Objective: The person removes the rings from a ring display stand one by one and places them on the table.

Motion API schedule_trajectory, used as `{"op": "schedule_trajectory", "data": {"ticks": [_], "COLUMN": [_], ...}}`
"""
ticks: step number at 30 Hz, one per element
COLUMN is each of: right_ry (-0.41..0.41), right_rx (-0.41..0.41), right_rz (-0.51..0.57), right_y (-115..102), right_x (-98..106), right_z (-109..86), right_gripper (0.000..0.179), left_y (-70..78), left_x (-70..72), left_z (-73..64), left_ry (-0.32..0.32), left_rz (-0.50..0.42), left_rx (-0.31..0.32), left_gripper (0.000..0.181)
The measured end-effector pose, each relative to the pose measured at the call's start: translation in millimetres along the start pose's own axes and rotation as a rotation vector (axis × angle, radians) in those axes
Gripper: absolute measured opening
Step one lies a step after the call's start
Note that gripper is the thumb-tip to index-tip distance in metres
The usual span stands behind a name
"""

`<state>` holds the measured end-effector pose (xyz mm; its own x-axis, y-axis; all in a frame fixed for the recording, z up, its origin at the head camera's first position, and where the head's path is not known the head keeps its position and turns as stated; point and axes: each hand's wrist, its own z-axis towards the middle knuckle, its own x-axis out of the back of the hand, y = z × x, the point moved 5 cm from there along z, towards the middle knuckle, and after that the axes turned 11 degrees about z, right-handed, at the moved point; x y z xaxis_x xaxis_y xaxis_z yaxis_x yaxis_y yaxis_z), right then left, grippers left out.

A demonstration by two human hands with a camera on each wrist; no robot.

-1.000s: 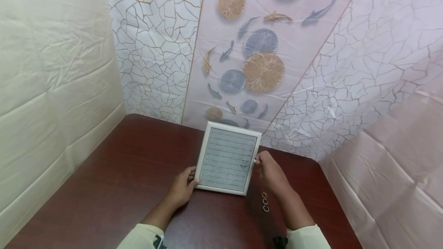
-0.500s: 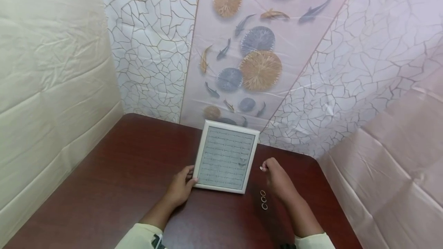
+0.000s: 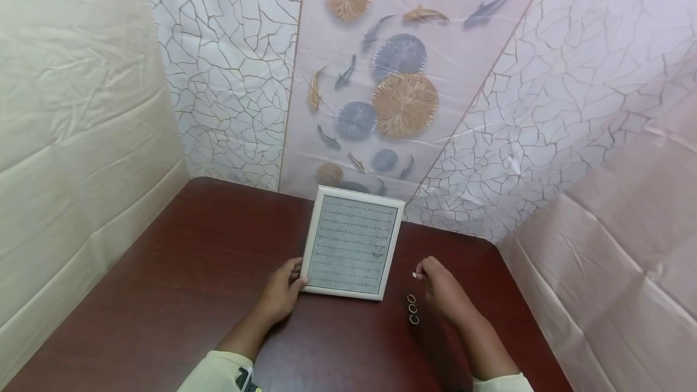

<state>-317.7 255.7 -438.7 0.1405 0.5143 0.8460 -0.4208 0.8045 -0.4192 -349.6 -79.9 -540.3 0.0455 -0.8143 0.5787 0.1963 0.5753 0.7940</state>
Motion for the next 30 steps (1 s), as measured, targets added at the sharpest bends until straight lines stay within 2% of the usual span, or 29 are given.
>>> {"op": "schedule_trajectory", "data": {"ticks": [4, 9, 25, 30], "right_ry": [-0.034, -0.067, -0.201, -0.246], "right_rx": [-0.052, -0.055, -0.164, -0.155], "right_rz": [0.001, 0.003, 0.050, 0.068], "right_y": [4.4, 8.0, 17.8, 20.4], "right_x": [-3.3, -9.4, -20.5, -22.6], "right_z": [-4.6, -11.2, -28.4, -32.5], "right_gripper": [0.012, 0.011, 0.011, 0.011], "left_y": [1.4, 2.2, 3.7, 3.5], "left_x": [1.5, 3.2, 2.6, 2.0], "left_z": [-1.1, -1.9, -2.1, -1.5], "left_ry": [-0.001, 0.004, 0.005, 0.014], "left_rz": [0.003, 0.009, 0.011, 0.005], "left_rx": [-0.002, -0.018, -0.031, -0.033], "left_gripper": [0.049, 0.048, 0.048, 0.048]}}
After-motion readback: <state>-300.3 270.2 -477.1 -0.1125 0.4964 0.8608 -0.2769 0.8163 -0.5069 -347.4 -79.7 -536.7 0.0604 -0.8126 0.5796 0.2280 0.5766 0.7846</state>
